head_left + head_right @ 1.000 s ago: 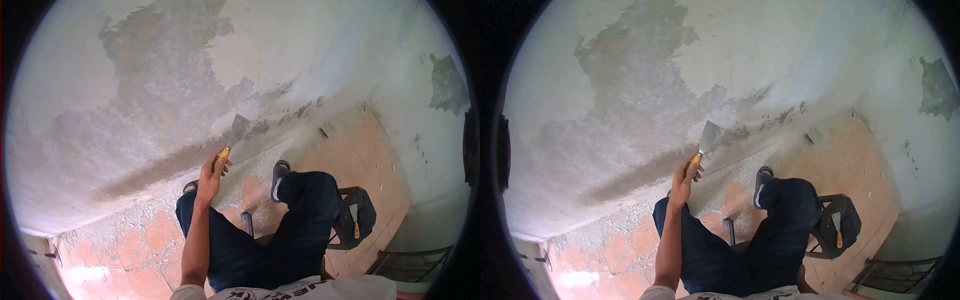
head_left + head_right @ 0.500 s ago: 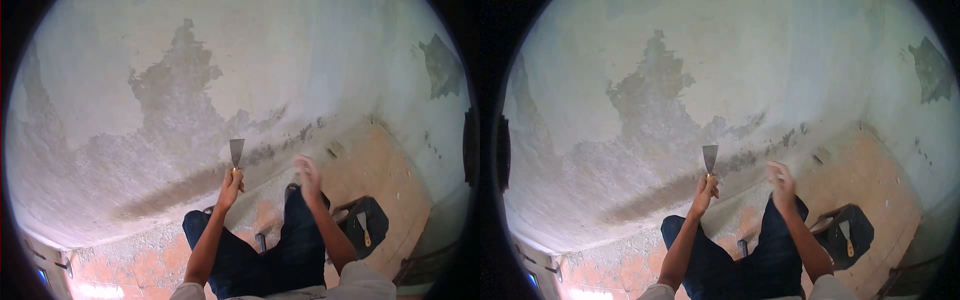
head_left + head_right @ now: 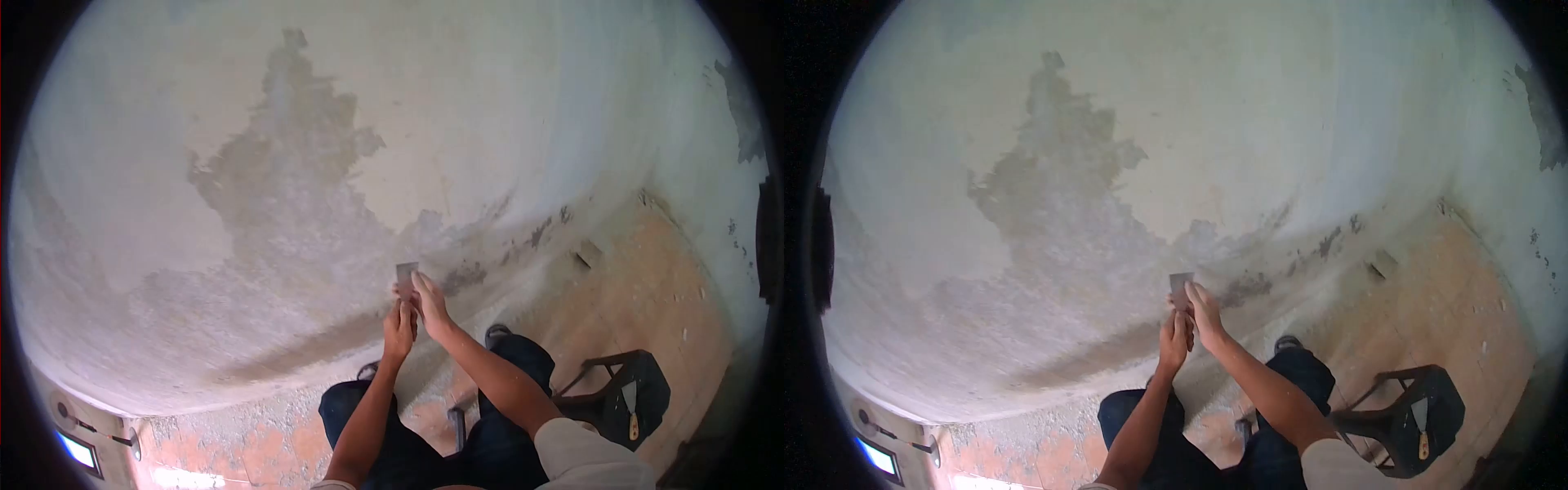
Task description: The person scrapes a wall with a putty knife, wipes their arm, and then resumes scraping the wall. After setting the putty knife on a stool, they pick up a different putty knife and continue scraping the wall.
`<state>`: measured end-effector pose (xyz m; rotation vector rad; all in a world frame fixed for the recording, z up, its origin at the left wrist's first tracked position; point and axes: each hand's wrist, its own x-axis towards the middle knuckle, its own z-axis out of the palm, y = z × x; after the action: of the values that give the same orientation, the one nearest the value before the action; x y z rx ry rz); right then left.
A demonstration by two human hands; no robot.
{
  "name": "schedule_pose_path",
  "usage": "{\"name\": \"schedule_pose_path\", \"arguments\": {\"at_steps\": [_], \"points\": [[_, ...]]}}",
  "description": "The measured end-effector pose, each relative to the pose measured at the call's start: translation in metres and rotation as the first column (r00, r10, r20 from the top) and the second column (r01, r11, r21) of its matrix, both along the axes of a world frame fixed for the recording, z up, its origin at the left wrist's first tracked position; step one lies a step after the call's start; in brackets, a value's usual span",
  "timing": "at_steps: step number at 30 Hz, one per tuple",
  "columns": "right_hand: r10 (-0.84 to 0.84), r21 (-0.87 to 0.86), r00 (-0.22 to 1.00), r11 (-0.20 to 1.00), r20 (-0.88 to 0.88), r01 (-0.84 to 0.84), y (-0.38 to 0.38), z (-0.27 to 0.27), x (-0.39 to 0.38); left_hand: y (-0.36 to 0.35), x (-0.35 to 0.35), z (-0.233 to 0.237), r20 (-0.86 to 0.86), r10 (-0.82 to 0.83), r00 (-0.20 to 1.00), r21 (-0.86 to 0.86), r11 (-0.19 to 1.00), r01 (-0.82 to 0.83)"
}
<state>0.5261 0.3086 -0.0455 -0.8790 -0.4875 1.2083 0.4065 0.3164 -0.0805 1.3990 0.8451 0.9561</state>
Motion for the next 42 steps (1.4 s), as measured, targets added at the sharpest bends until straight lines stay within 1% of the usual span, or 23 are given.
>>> {"name": "schedule_pose_path", "arguments": {"at_steps": [1,2,4,5,7,9,11,12,13,15,19,21,23,25,27,29,30,32,35,37,39,41,42], "points": [[0.027,0.043,1.000,0.999,0.004,-0.028,0.006,0.003,0.005,0.005,0.006,-0.008,-0.025,0.010,1.000,0.050,0.999,-0.009],[0.026,0.011,1.000,1.000,-0.003,-0.026,0.012,-0.003,0.010,0.004,0.014,-0.011,-0.031,0.007,0.999,0.019,1.000,-0.006],[0.035,0.057,0.995,0.998,0.097,-0.040,0.017,-0.015,0.011,-0.005,0.023,-0.006,-0.031,0.028,0.999,0.040,0.999,-0.026],[0.032,0.033,0.995,0.999,0.090,-0.035,0.018,-0.021,0.011,-0.007,0.026,0.000,-0.037,0.021,0.999,0.016,1.000,-0.021],[0.078,-0.013,0.996,0.997,0.039,-0.077,0.017,-0.022,0.012,-0.006,0.027,0.006,-0.181,0.090,0.979,0.072,0.994,-0.078],[0.069,-0.066,0.996,0.996,0.059,-0.066,0.014,-0.017,0.009,0.000,0.028,-0.006,-0.181,0.100,0.978,0.088,0.993,-0.085],[0.111,-0.099,0.994,0.989,0.025,-0.108,0.013,-0.016,0.006,0.008,0.030,-0.010,-0.165,0.178,0.970,0.146,0.977,-0.154],[0.113,-0.109,0.994,0.988,0.012,-0.111,0.014,-0.019,0.004,0.005,0.032,0.004,-0.193,0.200,0.961,0.132,0.975,-0.177],[0.081,-0.101,0.997,0.992,0.012,-0.079,0.016,-0.021,0.003,0.007,0.034,-0.002,-0.206,0.202,0.958,0.125,0.976,-0.178],[0.051,-0.097,0.999,0.994,-0.002,-0.051,0.023,-0.022,0.002,0.011,0.038,-0.011,-0.211,0.300,0.930,0.284,0.930,-0.235],[0.095,-0.033,0.995,0.995,-0.024,-0.096,0.027,-0.020,0.013,0.009,0.041,0.014,-0.415,0.231,0.880,0.126,0.972,-0.197],[0.018,-0.044,0.998,0.999,-0.056,-0.020,0.024,-0.018,0.006,0.002,0.042,0.003,-0.379,0.251,0.891,0.163,0.966,-0.202],[0.020,-0.071,0.998,0.997,-0.066,-0.025,0.022,-0.026,0.002,0.003,0.045,-0.020,-0.229,0.399,0.888,0.344,0.886,-0.310],[0.018,-0.103,0.997,0.994,-0.075,-0.025,0.021,-0.023,0.008,0.007,0.049,-0.005,-0.274,0.349,0.896,0.320,0.912,-0.257],[0.013,-0.028,0.998,1.000,-0.054,-0.014,0.027,-0.022,0.020,0.010,0.052,0.010,-0.325,0.297,0.898,0.289,0.935,-0.204],[0.015,-0.031,0.999,0.999,-0.049,-0.017,0.025,-0.013,0.022,0.006,0.055,0.024,-0.355,0.251,0.900,0.198,0.962,-0.190],[0.023,-0.029,0.999,0.999,-0.041,-0.024,0.022,-0.010,0.021,0.002,0.053,0.013,-0.359,0.253,0.899,0.187,0.962,-0.196],[0.011,-0.061,0.999,0.998,-0.031,-0.013,0.023,-0.024,0.015,0.006,0.057,-0.012,-0.240,0.368,0.898,0.375,0.889,-0.264],[0.005,-0.092,1.000,0.996,0.002,-0.004,0.027,-0.030,0.021,0.010,0.061,-0.022,-0.294,0.349,0.890,0.280,0.922,-0.269],[0.016,-0.102,1.000,0.995,0.017,-0.015,0.025,-0.023,0.024,0.014,0.063,-0.005,-0.325,0.311,0.893,0.298,0.930,-0.215],[-0.023,-0.045,0.997,0.999,-0.069,0.020,0.024,0.002,0.033,0.014,0.062,0.020,-0.355,0.282,0.891,0.310,0.935,-0.172],[-0.001,-0.035,0.999,0.999,-0.055,0.000,0.024,0.005,0.033,0.011,0.065,0.040,-0.373,0.223,0.901,0.183,0.969,-0.164],[-0.008,-0.028,1.000,1.000,-0.025,0.008,0.024,-0.002,0.030,0.008,0.066,0.033,-0.370,0.221,0.902,0.181,0.970,-0.164]]}}
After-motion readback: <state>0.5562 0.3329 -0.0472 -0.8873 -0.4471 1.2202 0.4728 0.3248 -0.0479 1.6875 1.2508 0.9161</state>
